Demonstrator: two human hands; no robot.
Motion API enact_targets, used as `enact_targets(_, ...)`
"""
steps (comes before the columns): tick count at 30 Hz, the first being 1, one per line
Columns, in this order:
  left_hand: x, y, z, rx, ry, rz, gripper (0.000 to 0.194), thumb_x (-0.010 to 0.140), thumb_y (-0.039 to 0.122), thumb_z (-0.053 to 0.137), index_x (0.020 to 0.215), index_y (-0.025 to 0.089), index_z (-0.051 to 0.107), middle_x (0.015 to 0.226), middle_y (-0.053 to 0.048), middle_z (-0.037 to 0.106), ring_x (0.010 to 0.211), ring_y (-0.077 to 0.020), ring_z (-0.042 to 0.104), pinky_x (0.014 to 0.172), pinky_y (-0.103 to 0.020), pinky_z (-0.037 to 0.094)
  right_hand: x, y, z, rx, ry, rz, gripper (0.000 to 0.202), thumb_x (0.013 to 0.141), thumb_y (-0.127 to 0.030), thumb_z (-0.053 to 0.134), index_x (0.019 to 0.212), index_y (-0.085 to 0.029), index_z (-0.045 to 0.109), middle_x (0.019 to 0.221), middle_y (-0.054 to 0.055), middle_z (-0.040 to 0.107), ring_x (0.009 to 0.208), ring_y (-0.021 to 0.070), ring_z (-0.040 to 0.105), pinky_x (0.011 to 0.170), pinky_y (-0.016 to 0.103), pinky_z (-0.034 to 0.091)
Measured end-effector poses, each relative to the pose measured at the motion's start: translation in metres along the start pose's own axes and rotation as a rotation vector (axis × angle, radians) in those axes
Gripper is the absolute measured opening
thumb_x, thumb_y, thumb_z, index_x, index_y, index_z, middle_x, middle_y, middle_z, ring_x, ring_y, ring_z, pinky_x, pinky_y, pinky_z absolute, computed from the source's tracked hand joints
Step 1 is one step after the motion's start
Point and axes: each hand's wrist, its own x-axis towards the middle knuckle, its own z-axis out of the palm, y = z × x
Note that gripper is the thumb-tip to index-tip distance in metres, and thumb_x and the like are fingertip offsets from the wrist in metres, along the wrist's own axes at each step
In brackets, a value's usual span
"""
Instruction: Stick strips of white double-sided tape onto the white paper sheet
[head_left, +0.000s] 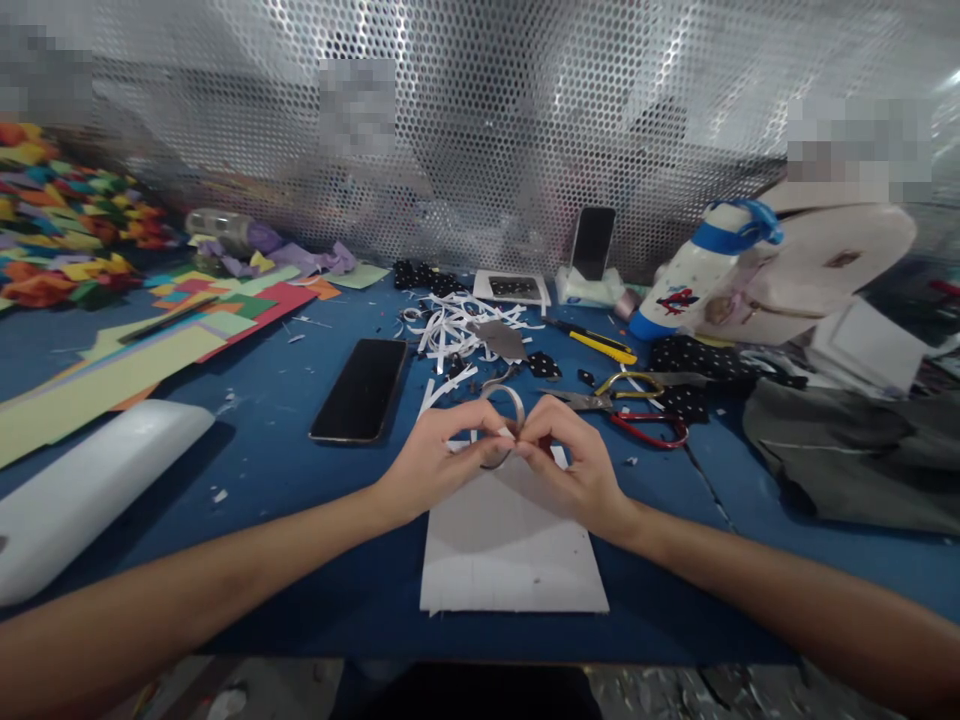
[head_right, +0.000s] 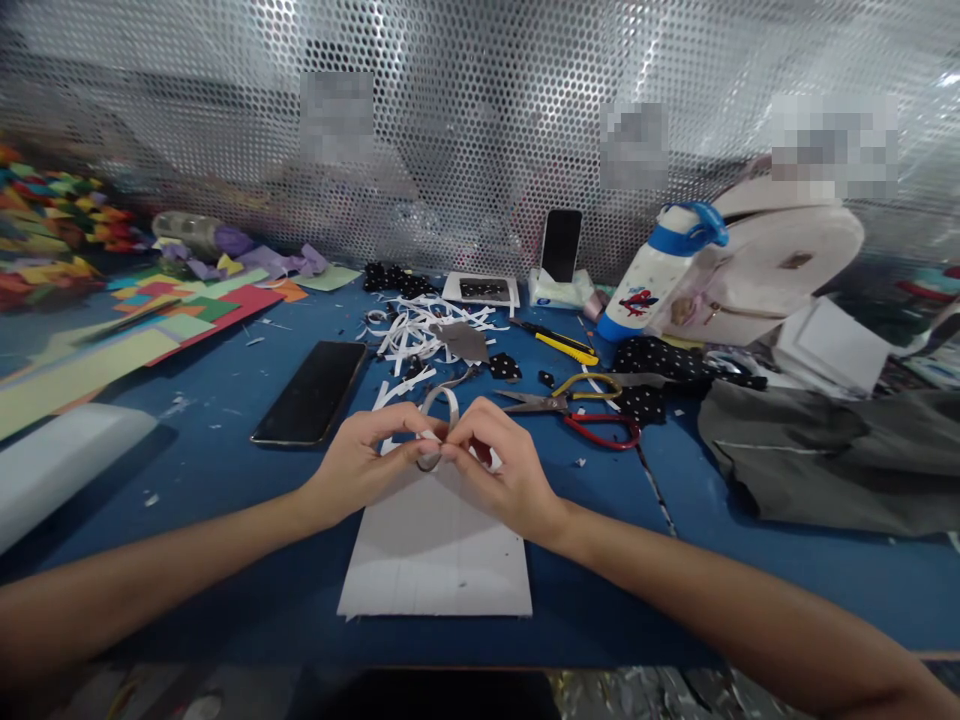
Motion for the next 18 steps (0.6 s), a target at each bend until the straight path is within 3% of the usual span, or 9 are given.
enact_targets(9, 0.004, -0.001, -0.007, -0.041, -0.107, -0.041, 0.026, 0.092, 0.032, 0.059, 0.073, 0.015, 0.061, 0.068, -0.001, 0.059, 0.065, -0.0116, 0.055, 0.064, -0.022, 0.045, 0.0, -0.004, -0.003, -0.014, -0.019, 0.018, 0.012, 0.092, -0.019, 0.057, 0.08, -0.02, 0.058, 0.072, 0.0, 0.05, 0.067, 0.0138, 0.043, 0.06, 0.029, 0.036)
enact_targets(18, 0.009, -0.002, -0.015, -0.031, -0.226, -0.055, 0.022, 0.091, 0.033, 0.06, 0.078, 0.015, 0.063, 0.077, -0.004, 0.067, 0.075, -0.0152, 0.063, 0.072, -0.026, 0.05, 0.0, -0.001, -0.004, 0.009, -0.021, 0.033, 0.013, 0.093, -0.021, 0.057, 0.08, -0.02, 0.058, 0.073, 0.001, 0.051, 0.068, 0.0149, 0.045, 0.06, 0.03, 0.037)
